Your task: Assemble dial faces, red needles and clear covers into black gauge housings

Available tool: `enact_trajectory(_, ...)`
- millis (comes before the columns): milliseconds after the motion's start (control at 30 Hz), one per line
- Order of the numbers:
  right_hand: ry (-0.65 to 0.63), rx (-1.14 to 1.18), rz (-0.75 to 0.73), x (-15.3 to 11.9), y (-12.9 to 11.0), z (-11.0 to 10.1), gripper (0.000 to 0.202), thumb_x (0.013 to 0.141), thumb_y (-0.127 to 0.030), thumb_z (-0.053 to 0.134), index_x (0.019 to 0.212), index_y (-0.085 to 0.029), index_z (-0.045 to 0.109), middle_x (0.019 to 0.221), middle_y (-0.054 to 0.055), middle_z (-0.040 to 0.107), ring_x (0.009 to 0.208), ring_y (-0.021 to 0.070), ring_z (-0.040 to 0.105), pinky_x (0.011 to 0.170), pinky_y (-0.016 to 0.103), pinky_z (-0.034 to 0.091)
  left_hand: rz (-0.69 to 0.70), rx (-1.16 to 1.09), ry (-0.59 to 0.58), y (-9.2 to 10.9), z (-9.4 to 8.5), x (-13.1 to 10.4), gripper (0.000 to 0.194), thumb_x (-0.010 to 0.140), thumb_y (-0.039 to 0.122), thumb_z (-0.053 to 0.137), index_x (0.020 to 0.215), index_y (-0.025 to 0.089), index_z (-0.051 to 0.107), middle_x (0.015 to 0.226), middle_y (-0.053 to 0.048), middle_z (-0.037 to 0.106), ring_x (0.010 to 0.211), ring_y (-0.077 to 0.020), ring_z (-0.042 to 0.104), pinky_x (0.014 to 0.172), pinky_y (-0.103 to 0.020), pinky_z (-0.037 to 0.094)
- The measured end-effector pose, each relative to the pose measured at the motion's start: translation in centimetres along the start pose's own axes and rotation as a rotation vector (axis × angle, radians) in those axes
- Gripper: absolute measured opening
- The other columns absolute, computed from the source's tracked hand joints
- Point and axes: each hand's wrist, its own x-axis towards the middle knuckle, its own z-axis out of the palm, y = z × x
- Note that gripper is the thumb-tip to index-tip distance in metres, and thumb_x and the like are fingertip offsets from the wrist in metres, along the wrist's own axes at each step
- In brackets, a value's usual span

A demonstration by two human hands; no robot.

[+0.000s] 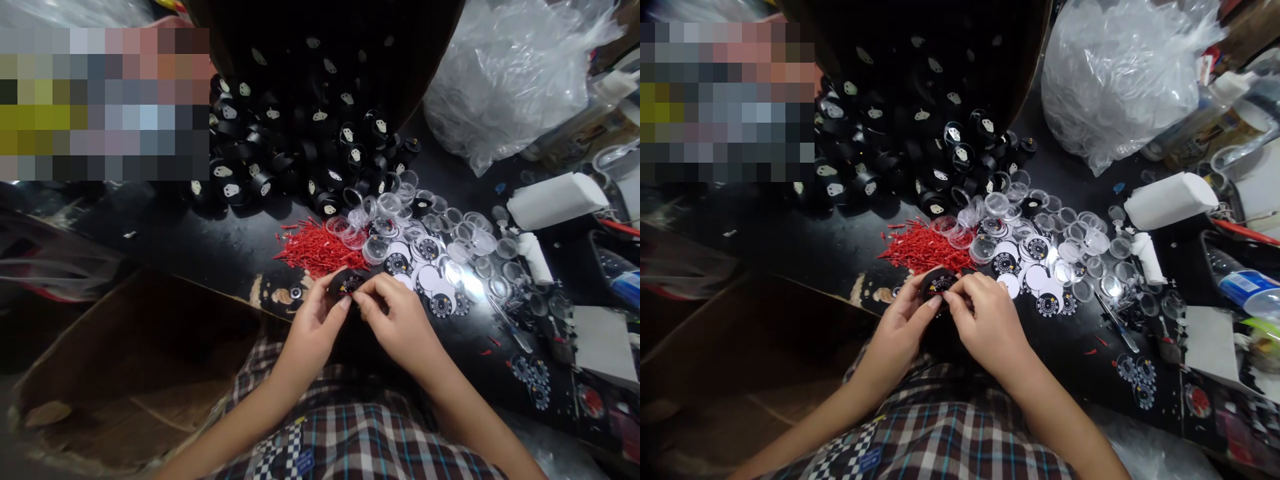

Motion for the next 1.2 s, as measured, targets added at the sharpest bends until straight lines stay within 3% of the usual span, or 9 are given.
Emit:
enact_trajectory(233, 0.02, 0.097, 0.018, -0.3, -0.3, -0.2, 0.017, 0.092, -0.022, 0.058, 0.075, -0.019, 0.057, 0.073, -0.002, 0.058, 0.07, 0.0131, 0.053, 0.068, 0.028, 0.037, 0.009, 0.008, -0.006, 0.6, 0.0, -0.4, 0.027, 0.088, 0.031, 0.066, 0.113, 0.025, 0.06, 0.112, 0.0, 0.069, 0.106, -0.014, 0.064, 0.094, -0.023, 0.05)
enact_trajectory(433, -0.011, 0.039, 0.018, -0.9, -0.6, 0.1, 0.021, 0.093, -0.021, 0.056, 0.072, -0.019, 0.051, 0.073, -0.002, 0.056, 0.072, 0.0137, 0.051, 0.07, 0.028, 0.036, 0.126, 0.217, 0.049, 0.8, -0.3, -0.8, 0.023, 0.088, 0.025, 0.063, 0.111, 0.025, 0.062, 0.108, 0.002, 0.07, 0.103, -0.0122, 0.066, 0.093, -0.021, 0.05)
enact_trajectory(633, 0.047, 0.055, 0.032, -1.3, -0.8, 0.9, 0.025, 0.094, -0.024, 0.055, 0.07, -0.02, 0.047, 0.07, -0.003, 0.054, 0.066, 0.0124, 0.048, 0.065, 0.027, 0.035, 0.192, 0.37, 0.108, 0.9, -0.6, -1.0, 0.028, 0.085, 0.019, 0.063, 0.111, 0.028, 0.065, 0.105, 0.004, 0.07, 0.099, -0.012, 0.066, 0.09, -0.021, 0.05)
enact_trajectory(700, 0.025, 0.052, 0.068, -1.1, -0.8, 0.8, 0.026, 0.092, -0.023, 0.056, 0.068, -0.02, 0.047, 0.067, -0.004, 0.053, 0.063, 0.0118, 0.047, 0.062, 0.026, 0.034, 0.135, 0.34, 0.096, 1.0, -0.6, -0.7, 0.025, 0.085, 0.021, 0.064, 0.109, 0.027, 0.066, 0.103, 0.003, 0.071, 0.096, -0.0136, 0.066, 0.089, -0.022, 0.05)
enact_trajectory(800, 0.028, 0.01, 0.038, -0.6, -0.7, 0.3, 0.026, 0.089, -0.022, 0.058, 0.065, -0.02, 0.048, 0.066, -0.003, 0.054, 0.062, 0.012, 0.048, 0.062, 0.027, 0.036, -0.057, 0.135, 0.019, 1.1, -0.8, 0.0, 0.026, 0.085, 0.03, 0.065, 0.111, 0.025, 0.066, 0.108, -0.001, 0.071, 0.099, -0.0176, 0.066, 0.09, -0.027, 0.052)
enact_trajectory(900, 0.07, -0.122, -0.12, -0.1, -0.4, -0.1, 0.008, 0.09, -0.021, 0.056, 0.084, -0.019, 0.061, 0.082, 0.002, 0.063, 0.075, 0.016, 0.055, 0.073, 0.031, 0.039, -0.187, -0.056, -0.04, 1.0, -1.1, 0.5, 0.039, 0.083, 0.034, 0.069, 0.121, 0.027, 0.063, 0.124, -0.004, 0.067, 0.113, -0.0219, 0.063, 0.096, -0.03, 0.05)
enact_trajectory(1000, 0.054, -0.322, -0.241, 0.3, -0.2, 0.0, 0.013, 0.092, -0.019, 0.052, 0.099, -0.017, 0.063, 0.092, 0.007, 0.066, 0.084, 0.02, 0.057, 0.078, 0.035, 0.038, -0.174, -0.061, -0.057, 0.6, -1.3, 0.5, 0.046, 0.082, 0.034, 0.072, 0.127, 0.029, 0.062, 0.135, -0.003, 0.062, 0.129, -0.0239, 0.053, 0.108, -0.032, 0.043)
enact_trajectory(1100, 0.057, -0.449, -0.317, 0.6, -0.2, 0.3, 0.014, 0.092, -0.016, 0.048, 0.087, -0.016, 0.062, 0.084, 0.007, 0.065, 0.079, 0.0202, 0.056, 0.075, 0.035, 0.037, -0.172, -0.059, 0.014, 0.6, -1.0, 0.1, 0.041, 0.081, 0.04, 0.072, 0.121, 0.03, 0.068, 0.135, -0.003, 0.063, 0.132, -0.0243, 0.05, 0.108, -0.03, 0.042)
enact_trajectory(1200, 0.101, -0.441, -0.327, 0.8, -0.4, 0.6, 0.016, 0.09, -0.014, 0.046, 0.08, -0.017, 0.059, 0.077, 0.005, 0.062, 0.074, 0.0181, 0.054, 0.073, 0.033, 0.038, -0.289, -0.236, 0.114, 1.0, 0.0, -0.3, 0.035, 0.074, 0.044, 0.078, 0.106, 0.03, 0.074, 0.117, -0.002, 0.071, 0.112, -0.022, 0.064, 0.091, -0.026, 0.053)
